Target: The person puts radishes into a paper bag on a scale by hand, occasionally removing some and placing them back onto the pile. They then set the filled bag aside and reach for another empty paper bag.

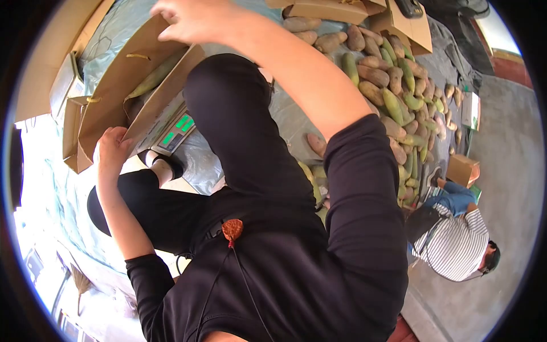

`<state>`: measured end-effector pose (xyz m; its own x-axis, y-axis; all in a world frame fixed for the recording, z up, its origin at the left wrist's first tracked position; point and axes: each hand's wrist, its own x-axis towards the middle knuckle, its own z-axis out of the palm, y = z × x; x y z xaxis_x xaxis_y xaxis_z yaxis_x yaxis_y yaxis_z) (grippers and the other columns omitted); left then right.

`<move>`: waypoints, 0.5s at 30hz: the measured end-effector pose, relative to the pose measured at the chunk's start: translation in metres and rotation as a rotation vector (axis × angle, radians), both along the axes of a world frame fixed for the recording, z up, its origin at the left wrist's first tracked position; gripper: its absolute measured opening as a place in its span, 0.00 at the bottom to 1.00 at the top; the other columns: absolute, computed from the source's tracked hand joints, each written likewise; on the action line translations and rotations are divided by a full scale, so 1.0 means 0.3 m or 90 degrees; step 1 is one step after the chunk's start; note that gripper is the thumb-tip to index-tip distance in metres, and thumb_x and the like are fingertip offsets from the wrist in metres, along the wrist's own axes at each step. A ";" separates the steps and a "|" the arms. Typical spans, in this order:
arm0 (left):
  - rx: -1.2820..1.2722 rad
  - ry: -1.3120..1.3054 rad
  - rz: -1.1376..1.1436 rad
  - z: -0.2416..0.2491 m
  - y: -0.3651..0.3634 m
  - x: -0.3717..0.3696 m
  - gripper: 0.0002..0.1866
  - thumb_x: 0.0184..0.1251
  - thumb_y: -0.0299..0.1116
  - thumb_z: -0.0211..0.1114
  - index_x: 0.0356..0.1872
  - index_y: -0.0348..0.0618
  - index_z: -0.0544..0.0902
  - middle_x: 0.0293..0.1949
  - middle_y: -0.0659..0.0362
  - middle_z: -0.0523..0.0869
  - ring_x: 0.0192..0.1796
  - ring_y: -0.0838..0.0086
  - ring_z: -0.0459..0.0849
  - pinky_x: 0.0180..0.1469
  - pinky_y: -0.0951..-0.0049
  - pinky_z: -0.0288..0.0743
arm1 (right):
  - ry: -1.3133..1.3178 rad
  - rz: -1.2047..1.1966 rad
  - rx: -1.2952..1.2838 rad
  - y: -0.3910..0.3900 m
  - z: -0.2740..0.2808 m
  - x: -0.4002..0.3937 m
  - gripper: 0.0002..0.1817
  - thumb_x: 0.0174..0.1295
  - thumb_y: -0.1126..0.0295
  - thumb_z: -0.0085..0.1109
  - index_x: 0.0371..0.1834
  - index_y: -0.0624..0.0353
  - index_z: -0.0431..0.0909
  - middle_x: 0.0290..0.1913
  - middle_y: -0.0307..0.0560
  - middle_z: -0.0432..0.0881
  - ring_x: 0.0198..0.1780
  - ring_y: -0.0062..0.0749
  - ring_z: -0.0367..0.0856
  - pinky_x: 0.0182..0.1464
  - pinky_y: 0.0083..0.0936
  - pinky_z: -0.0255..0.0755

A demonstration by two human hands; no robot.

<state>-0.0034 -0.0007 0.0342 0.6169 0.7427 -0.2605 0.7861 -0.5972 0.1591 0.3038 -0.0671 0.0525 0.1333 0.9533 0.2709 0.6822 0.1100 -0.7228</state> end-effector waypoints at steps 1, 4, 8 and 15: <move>-0.014 0.010 0.011 0.006 -0.003 0.007 0.11 0.50 0.29 0.64 0.36 0.40 0.82 0.34 0.53 0.79 0.41 0.56 0.79 0.43 0.62 0.71 | 0.041 -0.028 0.020 -0.045 -0.022 0.044 0.23 0.48 0.71 0.64 0.50 0.62 0.73 0.40 0.52 0.80 0.44 0.40 0.80 0.48 0.30 0.72; -0.035 -0.003 0.021 0.003 -0.006 0.009 0.11 0.50 0.29 0.63 0.37 0.40 0.82 0.34 0.53 0.80 0.39 0.57 0.80 0.42 0.64 0.71 | 0.145 -0.107 -0.097 -0.218 -0.144 0.173 0.21 0.53 0.69 0.63 0.52 0.57 0.73 0.44 0.46 0.80 0.46 0.30 0.79 0.48 0.25 0.72; -0.040 -0.032 0.031 -0.022 0.010 -0.009 0.12 0.49 0.29 0.64 0.38 0.40 0.82 0.34 0.54 0.81 0.37 0.62 0.81 0.41 0.67 0.72 | 0.146 -0.244 -0.193 -0.523 -0.439 0.232 0.21 0.52 0.68 0.63 0.52 0.55 0.75 0.43 0.48 0.82 0.46 0.33 0.80 0.47 0.28 0.74; -0.077 -0.063 0.039 -0.053 0.035 -0.023 0.15 0.47 0.29 0.67 0.40 0.40 0.82 0.32 0.57 0.80 0.35 0.70 0.79 0.41 0.73 0.72 | 0.016 -0.392 -0.555 -0.995 -0.805 0.103 0.20 0.50 0.68 0.58 0.49 0.54 0.76 0.45 0.54 0.80 0.50 0.47 0.77 0.52 0.36 0.71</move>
<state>-0.0104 0.0099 0.0184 0.5991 0.7464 -0.2899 0.7970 -0.5209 0.3058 0.3345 -0.3656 -0.1890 0.6541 0.5828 -0.4821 0.4273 -0.8107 -0.4004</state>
